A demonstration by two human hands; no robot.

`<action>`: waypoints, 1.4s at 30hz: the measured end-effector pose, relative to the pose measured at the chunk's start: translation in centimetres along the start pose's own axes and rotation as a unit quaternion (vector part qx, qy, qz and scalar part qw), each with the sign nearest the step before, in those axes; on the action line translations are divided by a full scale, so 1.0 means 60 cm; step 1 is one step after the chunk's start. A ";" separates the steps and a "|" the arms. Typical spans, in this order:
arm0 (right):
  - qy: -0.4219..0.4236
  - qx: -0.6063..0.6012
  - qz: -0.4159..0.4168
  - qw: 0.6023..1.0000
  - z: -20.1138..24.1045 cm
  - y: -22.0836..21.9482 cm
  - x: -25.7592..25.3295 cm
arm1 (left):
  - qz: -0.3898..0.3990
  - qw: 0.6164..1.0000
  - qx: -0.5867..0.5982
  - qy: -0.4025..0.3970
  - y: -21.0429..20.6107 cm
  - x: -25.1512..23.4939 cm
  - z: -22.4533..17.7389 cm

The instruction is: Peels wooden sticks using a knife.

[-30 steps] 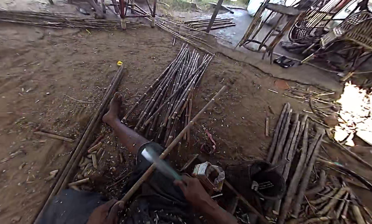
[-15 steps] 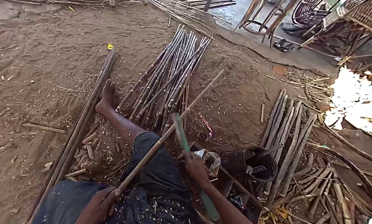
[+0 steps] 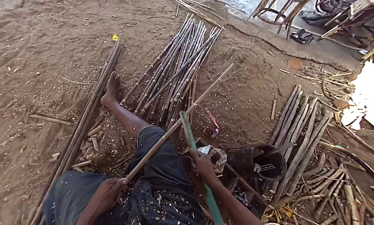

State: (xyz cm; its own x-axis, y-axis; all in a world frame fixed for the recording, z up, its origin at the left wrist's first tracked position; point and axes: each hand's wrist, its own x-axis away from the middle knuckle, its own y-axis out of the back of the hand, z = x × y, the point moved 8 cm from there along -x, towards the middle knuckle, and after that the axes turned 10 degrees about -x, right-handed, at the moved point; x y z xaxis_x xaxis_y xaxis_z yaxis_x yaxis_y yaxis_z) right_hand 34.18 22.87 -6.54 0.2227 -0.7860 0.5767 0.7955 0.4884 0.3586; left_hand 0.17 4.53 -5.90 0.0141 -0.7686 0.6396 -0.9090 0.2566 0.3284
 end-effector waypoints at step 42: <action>0.064 0.197 0.050 0.977 0.041 -0.026 0.016 | 0.102 0.984 0.141 -0.030 0.023 -0.022 0.003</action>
State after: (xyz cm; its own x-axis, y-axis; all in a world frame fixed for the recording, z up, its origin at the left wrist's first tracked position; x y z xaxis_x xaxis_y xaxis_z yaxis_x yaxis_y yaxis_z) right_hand 31.77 22.30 -4.74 0.3766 -0.7555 0.5361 0.4933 0.6534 0.5742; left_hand -1.17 5.79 -6.44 -0.1971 -0.7538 0.6268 -0.9700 0.2427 -0.0131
